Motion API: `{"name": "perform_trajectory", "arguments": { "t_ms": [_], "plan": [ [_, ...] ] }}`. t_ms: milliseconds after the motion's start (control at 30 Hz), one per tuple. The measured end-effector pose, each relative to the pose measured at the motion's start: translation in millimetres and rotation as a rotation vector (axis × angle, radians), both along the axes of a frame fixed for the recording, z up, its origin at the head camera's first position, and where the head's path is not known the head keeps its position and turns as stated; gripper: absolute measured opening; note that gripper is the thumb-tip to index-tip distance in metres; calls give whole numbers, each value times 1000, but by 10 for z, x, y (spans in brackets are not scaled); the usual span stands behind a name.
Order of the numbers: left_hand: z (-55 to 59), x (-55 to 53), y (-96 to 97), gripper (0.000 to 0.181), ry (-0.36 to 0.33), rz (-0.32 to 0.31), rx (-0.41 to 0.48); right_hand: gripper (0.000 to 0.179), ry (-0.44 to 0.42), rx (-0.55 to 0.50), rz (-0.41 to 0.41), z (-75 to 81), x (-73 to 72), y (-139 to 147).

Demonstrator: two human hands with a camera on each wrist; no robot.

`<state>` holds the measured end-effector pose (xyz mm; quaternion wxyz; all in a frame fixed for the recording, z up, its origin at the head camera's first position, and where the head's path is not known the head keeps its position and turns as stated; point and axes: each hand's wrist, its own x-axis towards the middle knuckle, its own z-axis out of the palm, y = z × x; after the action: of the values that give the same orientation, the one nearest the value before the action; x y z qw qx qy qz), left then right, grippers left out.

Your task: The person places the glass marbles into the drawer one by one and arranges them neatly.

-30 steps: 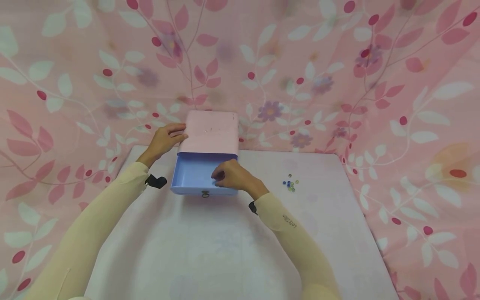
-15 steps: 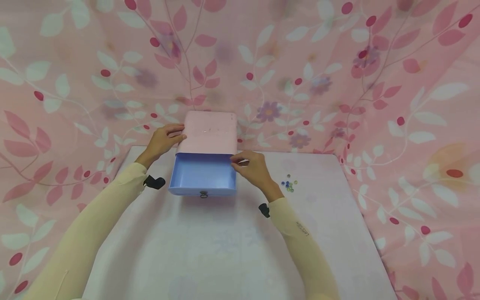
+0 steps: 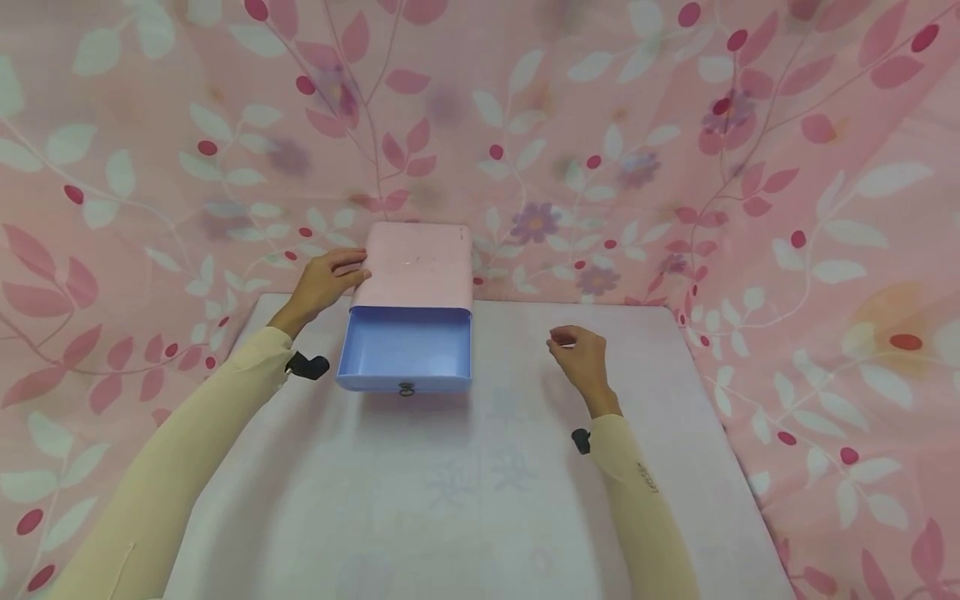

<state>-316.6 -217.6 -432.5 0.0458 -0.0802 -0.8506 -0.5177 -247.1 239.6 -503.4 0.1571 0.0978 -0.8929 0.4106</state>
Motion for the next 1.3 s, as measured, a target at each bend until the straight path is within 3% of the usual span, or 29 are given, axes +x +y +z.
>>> {"name": "perform_trajectory", "arguments": {
  "t_ms": [300, 567, 1067, 1300],
  "plan": [
    [24, 36, -3, 48, 14, -6, 16, 19, -161, 97, -182, -366, 70, 408],
    [11, 64, -19, 49, -10, 8, 4, 20, -291, 109, -272, -603, 109, 492],
    [13, 54, 21, 48, -8, 18, 13, 19, -374, 137, -291, -791, 117, 568],
    [23, 47, 24, 46, 1, 11, 34, 24, -378, 154, -271, -796, 61, 569]
  ]
}}
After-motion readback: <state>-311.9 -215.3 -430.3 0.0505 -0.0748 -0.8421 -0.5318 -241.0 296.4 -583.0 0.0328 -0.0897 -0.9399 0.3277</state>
